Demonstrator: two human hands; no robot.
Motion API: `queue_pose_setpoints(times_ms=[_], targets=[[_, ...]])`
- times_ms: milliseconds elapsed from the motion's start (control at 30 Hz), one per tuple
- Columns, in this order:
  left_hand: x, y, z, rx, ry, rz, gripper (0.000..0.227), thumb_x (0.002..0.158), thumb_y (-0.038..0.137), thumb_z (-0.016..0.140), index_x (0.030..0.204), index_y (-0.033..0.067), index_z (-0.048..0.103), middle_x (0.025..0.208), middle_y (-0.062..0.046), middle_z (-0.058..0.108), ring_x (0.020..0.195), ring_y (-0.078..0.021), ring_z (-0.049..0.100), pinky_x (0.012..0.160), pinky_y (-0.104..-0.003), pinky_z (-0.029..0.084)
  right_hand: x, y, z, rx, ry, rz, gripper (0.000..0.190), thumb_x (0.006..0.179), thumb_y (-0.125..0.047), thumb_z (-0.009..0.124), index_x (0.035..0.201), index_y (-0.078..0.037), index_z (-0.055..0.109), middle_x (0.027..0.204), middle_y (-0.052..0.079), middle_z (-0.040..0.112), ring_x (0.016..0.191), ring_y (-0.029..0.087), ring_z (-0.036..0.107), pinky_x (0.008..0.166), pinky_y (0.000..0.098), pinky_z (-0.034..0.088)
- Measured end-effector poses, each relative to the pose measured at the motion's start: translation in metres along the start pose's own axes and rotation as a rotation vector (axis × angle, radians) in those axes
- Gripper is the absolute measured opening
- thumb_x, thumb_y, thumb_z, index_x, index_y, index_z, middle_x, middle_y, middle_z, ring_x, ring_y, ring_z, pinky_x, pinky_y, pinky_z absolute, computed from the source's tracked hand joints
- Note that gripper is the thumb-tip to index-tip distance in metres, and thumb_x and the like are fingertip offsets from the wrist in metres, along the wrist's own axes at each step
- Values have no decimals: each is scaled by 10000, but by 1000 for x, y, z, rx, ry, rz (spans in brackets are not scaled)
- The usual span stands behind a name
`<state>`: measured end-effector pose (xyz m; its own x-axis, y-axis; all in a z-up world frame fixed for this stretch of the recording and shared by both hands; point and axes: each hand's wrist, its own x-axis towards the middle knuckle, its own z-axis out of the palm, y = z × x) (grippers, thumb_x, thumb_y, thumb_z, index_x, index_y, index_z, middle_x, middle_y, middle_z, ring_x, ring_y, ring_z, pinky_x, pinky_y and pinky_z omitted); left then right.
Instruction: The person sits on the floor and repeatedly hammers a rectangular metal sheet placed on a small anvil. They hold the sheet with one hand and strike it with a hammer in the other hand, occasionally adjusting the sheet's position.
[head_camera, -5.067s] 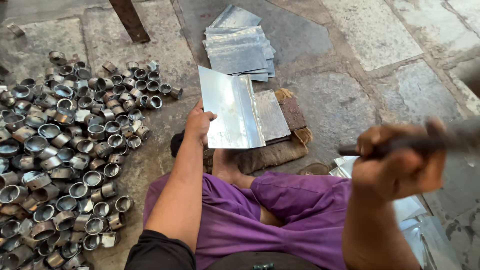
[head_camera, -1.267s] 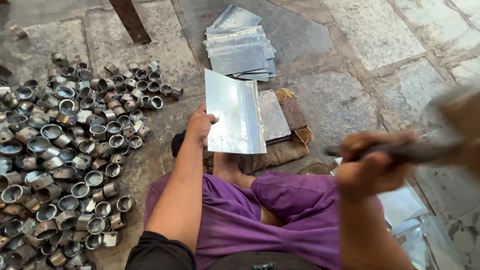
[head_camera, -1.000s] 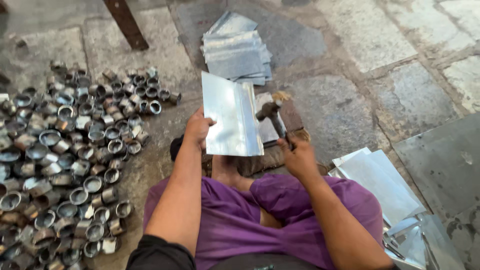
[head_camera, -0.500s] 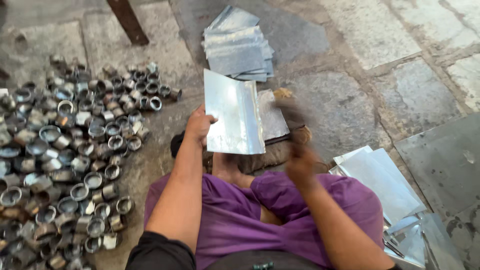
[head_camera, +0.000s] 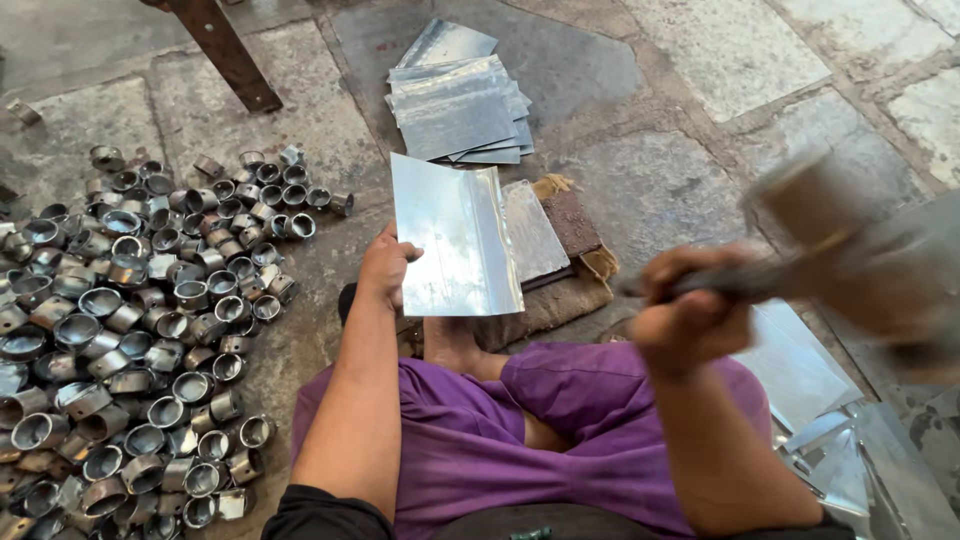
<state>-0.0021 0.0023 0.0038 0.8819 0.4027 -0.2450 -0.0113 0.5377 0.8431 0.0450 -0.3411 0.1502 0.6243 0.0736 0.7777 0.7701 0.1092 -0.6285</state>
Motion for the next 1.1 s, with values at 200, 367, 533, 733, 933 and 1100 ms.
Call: queue_pose_setpoints(times_ms=[200, 367, 533, 733, 933, 1100], targets=[[2, -2, -5, 49, -12, 37, 638, 793, -171, 490, 1399, 4, 584, 1187, -154, 719, 1013, -258, 696, 875, -369, 569, -63, 65, 15, -551, -533, 319, 373, 935, -226, 748, 1210, 22, 707, 895, 264, 705, 787, 381, 703, 676, 393, 539], [1, -4, -3, 47, 33, -35, 586, 797, -157, 492, 1358, -6, 570, 1168, -168, 708, 1007, -291, 707, 845, -414, 591, 15, 1, 12, -630, -376, 389, 290, 983, -228, 743, 1201, -38, 743, 770, 215, 665, 641, 297, 613, 601, 381, 491], [1, -1, -3, 32, -16, 6, 596, 786, -156, 503, 1357, -14, 594, 1192, -179, 713, 1030, -290, 705, 875, -384, 589, 47, -49, -10, 3, 27, 101, 475, 1032, -353, 644, 1409, -67, 599, 806, -11, 644, 601, 65, 536, 556, 227, 449], [-1, 0, -3, 69, -21, 49, 563, 803, -141, 517, 1349, -19, 589, 1151, -157, 703, 965, -245, 691, 841, -377, 572, -59, 57, 7, -416, -295, 66, 358, 1008, -287, 712, 1291, -69, 681, 957, 130, 712, 848, 216, 691, 744, 304, 520], [-3, -3, -2, 142, -33, 49, 595, 793, -148, 516, 1364, -7, 609, 1145, -149, 713, 958, -236, 679, 832, -341, 559, -9, 25, 29, -575, -449, 624, 370, 991, -232, 700, 1314, -53, 689, 808, 151, 698, 664, 167, 597, 608, 333, 488], [-10, 5, 6, 38, -51, 6, 648, 776, -160, 489, 1389, 34, 568, 1158, -141, 713, 979, -258, 703, 842, -378, 590, 52, -44, 4, -53, -126, 296, 348, 1108, -246, 664, 1361, -6, 665, 854, 5, 596, 706, 58, 502, 595, 263, 412]])
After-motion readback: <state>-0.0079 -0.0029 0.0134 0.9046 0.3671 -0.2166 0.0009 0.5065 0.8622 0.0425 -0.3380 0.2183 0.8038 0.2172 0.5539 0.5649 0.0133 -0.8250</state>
